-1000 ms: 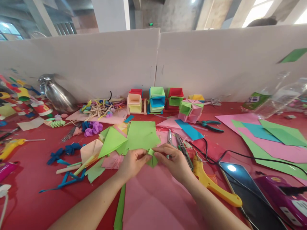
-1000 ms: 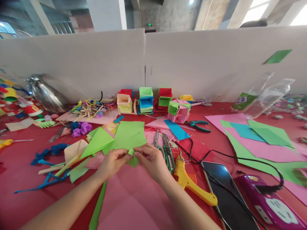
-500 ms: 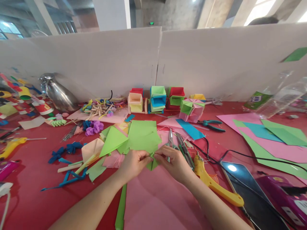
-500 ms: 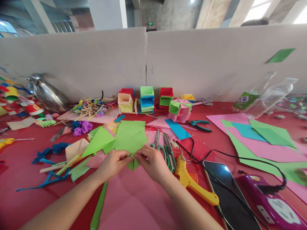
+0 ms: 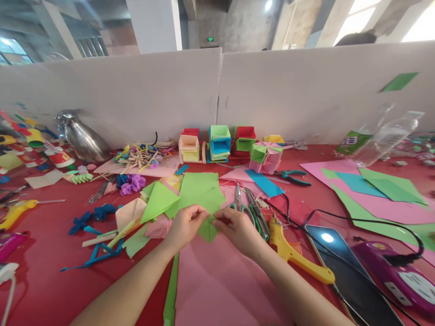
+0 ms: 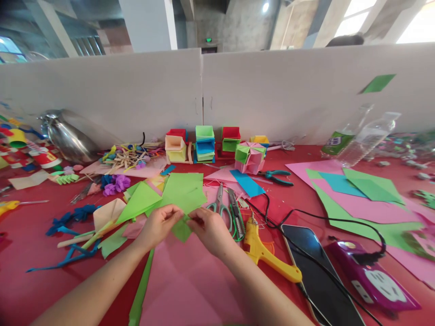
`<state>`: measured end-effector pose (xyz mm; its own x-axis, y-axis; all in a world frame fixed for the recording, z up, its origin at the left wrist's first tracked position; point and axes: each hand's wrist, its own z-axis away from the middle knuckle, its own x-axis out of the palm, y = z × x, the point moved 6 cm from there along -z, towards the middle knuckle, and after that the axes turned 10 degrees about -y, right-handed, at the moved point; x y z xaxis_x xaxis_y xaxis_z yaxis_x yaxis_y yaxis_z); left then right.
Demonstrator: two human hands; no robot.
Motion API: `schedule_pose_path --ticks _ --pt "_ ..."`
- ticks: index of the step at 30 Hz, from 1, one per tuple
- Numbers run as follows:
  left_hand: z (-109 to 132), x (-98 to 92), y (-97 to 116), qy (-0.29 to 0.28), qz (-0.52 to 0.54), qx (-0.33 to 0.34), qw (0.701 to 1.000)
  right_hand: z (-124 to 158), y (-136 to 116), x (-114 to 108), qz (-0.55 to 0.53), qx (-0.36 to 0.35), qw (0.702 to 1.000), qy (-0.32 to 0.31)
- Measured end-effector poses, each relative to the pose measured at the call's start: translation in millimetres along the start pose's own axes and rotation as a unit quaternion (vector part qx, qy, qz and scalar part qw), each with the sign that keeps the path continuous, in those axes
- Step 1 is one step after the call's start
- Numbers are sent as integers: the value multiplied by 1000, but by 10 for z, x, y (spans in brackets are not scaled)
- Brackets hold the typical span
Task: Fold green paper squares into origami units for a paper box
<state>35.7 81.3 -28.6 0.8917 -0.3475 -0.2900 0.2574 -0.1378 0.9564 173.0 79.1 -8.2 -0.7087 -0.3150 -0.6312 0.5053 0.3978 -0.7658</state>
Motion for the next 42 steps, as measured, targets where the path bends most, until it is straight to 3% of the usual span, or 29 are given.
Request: schedule_pose_path --ticks 6,13,20,25,31,42 --pt "13 39 68 -11 3 28 1000 10 0 -36 -8 29 1000 3" --pt "-3 -34 37 30 37 9 999 -8 -6 -58 -58 31 998 -18" --pt "-37 28 -51 -15 136 -28 990 -15 43 -86 -102 34 994 -22" --pt "-48 9 -92 -8 188 -49 981 -32 72 -67 -146 34 988 -38" --pt "-7 52 -73 -39 223 -71 972 -23 125 -85 -173 50 983 -28" --pt "-24 7 -108 7 246 -79 966 -33 171 -42 -240 65 968 -19"
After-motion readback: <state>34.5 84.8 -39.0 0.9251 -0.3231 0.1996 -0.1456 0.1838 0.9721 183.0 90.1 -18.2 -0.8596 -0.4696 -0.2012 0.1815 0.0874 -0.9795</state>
